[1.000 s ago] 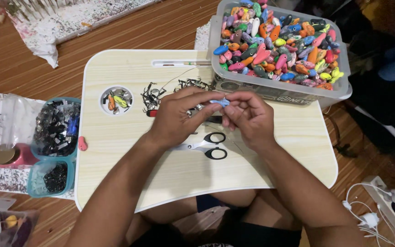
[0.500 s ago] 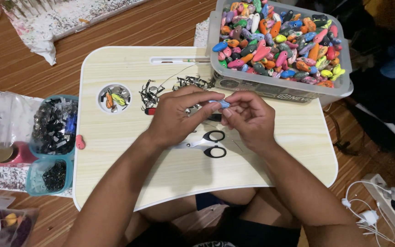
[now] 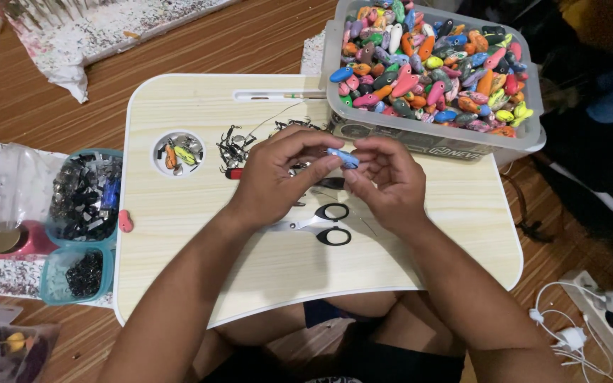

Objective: Assembling soft plastic fishing lures by threading hooks through the bait bodies.

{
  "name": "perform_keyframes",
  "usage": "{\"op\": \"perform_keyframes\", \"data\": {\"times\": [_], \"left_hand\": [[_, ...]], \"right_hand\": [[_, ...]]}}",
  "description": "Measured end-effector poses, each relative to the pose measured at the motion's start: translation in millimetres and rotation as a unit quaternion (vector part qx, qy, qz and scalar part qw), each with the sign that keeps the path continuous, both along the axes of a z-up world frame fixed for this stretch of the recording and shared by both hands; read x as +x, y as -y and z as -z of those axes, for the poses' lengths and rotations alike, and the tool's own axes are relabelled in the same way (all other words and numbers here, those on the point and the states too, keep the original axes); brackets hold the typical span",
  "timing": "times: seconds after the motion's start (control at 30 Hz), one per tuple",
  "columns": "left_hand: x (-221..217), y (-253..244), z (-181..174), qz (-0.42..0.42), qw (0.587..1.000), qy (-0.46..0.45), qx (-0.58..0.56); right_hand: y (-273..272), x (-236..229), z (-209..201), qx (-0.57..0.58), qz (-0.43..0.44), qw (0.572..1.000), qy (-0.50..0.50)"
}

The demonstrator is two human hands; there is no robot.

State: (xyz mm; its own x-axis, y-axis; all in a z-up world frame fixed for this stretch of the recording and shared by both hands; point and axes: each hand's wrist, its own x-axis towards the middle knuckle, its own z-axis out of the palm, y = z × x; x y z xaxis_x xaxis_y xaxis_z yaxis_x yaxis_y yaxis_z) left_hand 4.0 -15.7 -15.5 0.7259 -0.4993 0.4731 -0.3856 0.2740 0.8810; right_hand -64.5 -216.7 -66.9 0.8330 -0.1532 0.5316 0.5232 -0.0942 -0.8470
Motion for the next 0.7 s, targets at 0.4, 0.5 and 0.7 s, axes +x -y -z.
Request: {"op": "perform_keyframes", "data": {"times": [0.4, 0.5, 0.7], "left_hand": [[-4, 3, 7, 0.01, 0.997, -0.071, -0.016], [-4, 5, 10, 0.011, 0.997, -0.077, -0.021], [-3, 5, 9, 0.005, 0.997, -0.074, -0.024]], "right_hand": [[-8, -4, -37, -0.253, 0.147, 0.936, 0.198], [-6, -5, -35, -0.219, 0.139, 0.948, 0.185], [-9, 0, -33, -0.235, 0.121, 0.948, 0.177]]}}
